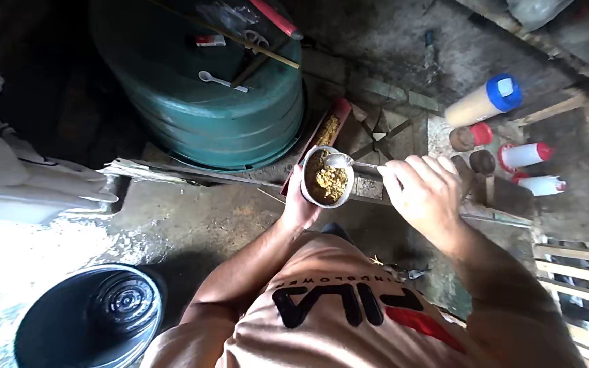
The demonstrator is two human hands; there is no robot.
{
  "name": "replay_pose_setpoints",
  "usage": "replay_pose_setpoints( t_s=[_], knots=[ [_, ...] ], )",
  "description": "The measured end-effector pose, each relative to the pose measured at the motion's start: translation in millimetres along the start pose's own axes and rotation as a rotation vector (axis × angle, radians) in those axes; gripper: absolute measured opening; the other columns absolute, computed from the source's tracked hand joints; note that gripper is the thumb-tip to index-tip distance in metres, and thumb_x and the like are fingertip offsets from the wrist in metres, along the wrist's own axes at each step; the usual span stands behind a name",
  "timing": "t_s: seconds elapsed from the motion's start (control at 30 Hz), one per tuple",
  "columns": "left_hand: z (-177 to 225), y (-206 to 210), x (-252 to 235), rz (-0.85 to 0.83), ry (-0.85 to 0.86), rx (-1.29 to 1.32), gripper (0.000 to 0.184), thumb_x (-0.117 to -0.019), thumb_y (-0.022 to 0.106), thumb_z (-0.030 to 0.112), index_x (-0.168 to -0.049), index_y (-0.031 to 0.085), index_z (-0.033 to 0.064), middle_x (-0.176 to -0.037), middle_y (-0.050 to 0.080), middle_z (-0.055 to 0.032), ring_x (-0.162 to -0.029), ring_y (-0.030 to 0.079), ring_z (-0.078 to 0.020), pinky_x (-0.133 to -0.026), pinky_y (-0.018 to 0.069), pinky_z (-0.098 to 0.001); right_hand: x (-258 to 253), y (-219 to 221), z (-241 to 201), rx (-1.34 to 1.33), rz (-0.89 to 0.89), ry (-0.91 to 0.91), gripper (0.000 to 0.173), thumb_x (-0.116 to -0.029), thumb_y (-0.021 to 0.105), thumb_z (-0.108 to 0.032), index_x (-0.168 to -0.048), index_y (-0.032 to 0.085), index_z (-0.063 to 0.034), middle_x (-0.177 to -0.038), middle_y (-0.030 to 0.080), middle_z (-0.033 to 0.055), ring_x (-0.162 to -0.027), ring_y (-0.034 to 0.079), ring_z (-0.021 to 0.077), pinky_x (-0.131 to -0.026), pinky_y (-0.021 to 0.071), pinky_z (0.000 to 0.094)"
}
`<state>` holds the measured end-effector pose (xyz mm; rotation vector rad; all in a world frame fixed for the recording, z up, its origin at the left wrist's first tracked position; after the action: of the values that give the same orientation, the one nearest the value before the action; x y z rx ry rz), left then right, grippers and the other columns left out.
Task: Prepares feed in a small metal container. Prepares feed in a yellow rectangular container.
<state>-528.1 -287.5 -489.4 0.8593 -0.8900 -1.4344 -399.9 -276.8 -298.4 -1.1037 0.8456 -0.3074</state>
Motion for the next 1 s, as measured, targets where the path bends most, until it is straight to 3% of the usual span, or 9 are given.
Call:
replay_pose_setpoints(
  t_s=[0.07, 0.17, 0.3, 0.37, 0.43, 0.53, 0.7, 0.87, 1.0],
  knots=[
    [-2.7, -1.6, -1.3, 0.005, 0.01, -0.056, 0.069, -0.0977, 0.037, 0.074, -0.141, 0.054, 0.0226, -0.131, 0.065, -0.0062, -0.119, 0.064, -0.0228, -0.095, 0.0571, -0.048, 1.1, 12.0, 8.9, -0.077, -0.085, 0.112, 0.028, -0.1046, 0.056, -0.027, -0.097, 0.073, -0.0056, -0.083, 0.069, 0.0131, -0.075, 0.067, 0.031, -0.07, 0.0513, 0.0461],
    [-5.8, 1.7, -4.9, -0.07, 0.009, -0.095, 0.069, -0.0998, 0.039, 0.069, -0.155, 0.042, 0.0276, -0.14, 0.06, -0.0054, -0.121, 0.063, -0.0218, -0.094, 0.0577, -0.046, 3.0, 36.1, 24.5, -0.276, -0.15, 0.198, 0.027, -0.1038, 0.058, -0.029, -0.098, 0.073, -0.0076, -0.085, 0.071, 0.0102, -0.074, 0.068, 0.026, -0.068, 0.0548, 0.046],
    [-10.9, 4.0, -8.0, -0.067, -0.05, -0.138, 0.067, -0.0972, 0.047, 0.07, -0.149, 0.049, 0.0269, -0.132, 0.065, -0.0035, -0.115, 0.066, -0.0188, -0.091, 0.0596, -0.0432, -1.5, 63.5, 39.7, -0.511, -0.24, 0.109, 0.024, -0.1038, 0.059, -0.028, -0.098, 0.073, -0.0095, -0.09, 0.071, 0.0062, -0.079, 0.067, 0.0188, -0.074, 0.0556, 0.0409],
    [-16.6, 6.2, -12.1, -0.091, -0.089, -0.158, 0.069, -0.0985, 0.045, 0.068, -0.153, 0.045, 0.0263, -0.138, 0.062, -0.0046, -0.119, 0.064, -0.0199, -0.093, 0.0584, -0.0437, -4.4, 71.4, 42.6, -0.543, -0.18, -0.045, 0.026, -0.1035, 0.059, -0.028, -0.094, 0.073, -0.0089, -0.086, 0.07, 0.0066, -0.081, 0.066, 0.0204, -0.08, 0.0521, 0.0415],
    [-23.4, 8.0, -17.3, -0.07, -0.092, -0.143, 0.066, -0.1016, 0.04, 0.065, -0.155, 0.042, 0.0262, -0.138, 0.062, -0.0054, -0.118, 0.064, -0.02, -0.093, 0.0587, -0.0432, -3.9, 70.1, 43.0, -0.486, -0.072, -0.215, 0.025, -0.1031, 0.06, -0.025, -0.091, 0.074, -0.0078, -0.081, 0.069, 0.0085, -0.077, 0.064, 0.0246, -0.079, 0.0477, 0.0434],
    [-39.4, 5.7, -24.3, 0.038, -0.124, -0.042, 0.064, -0.0985, 0.042, 0.07, -0.141, 0.056, 0.0252, -0.127, 0.067, -0.0052, -0.113, 0.067, -0.0214, -0.088, 0.0601, -0.0466, 6.1, 53.2, 46.7, -0.329, 0.09, -0.402, 0.015, -0.1005, 0.065, -0.018, -0.103, 0.075, -0.0077, -0.086, 0.069, 0.0104, -0.077, 0.061, 0.0281, -0.079, 0.0471, 0.0452],
    [-52.6, 7.4, -38.0, 0.093, -0.098, 0.011, 0.067, -0.0987, 0.035, 0.073, -0.137, 0.058, 0.0238, -0.125, 0.068, -0.0075, -0.112, 0.068, -0.0245, -0.087, 0.06, -0.0496, 19.2, 29.3, 76.5, -0.246, 0.25, -0.483, 0.017, -0.0992, 0.066, -0.018, -0.111, 0.073, -0.0071, -0.093, 0.069, 0.0114, -0.079, 0.059, 0.0268, -0.081, 0.0465, 0.0431],
    [-62.8, 14.6, -51.0, 0.122, -0.036, 0.065, 0.07, -0.0982, 0.033, 0.075, -0.136, 0.059, 0.0219, -0.126, 0.068, -0.0088, -0.113, 0.068, -0.0257, -0.088, 0.0594, -0.0496, 22.4, 31.2, 108.5, -0.348, 0.253, -0.395, 0.015, -0.0971, 0.068, -0.018, -0.104, 0.075, -0.0065, -0.084, 0.068, 0.0099, -0.076, 0.059, 0.0252, -0.079, 0.0461, 0.0415],
    [-83.7, 19.3, -55.9, 0.146, -0.034, 0.051, 0.072, -0.0974, 0.03, 0.077, -0.137, 0.058, 0.0239, -0.125, 0.068, -0.0088, -0.11, 0.069, -0.0266, -0.084, 0.0604, -0.0514, 8.1, 72.2, 120.8, -0.501, 0.016, -0.316, 0.026, -0.1013, 0.062, -0.026, -0.089, 0.073, -0.0063, -0.075, 0.067, 0.0098, -0.072, 0.063, 0.0261, -0.072, 0.0497, 0.0422]
  ],
)
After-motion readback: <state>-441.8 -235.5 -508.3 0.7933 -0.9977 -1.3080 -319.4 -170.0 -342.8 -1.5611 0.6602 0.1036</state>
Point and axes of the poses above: each hand's wrist, its own x-axis away from the middle knuckle, its own y-axis out of the palm, z = x × y, the point moved 9 cm from there along -x, towards the middle knuckle
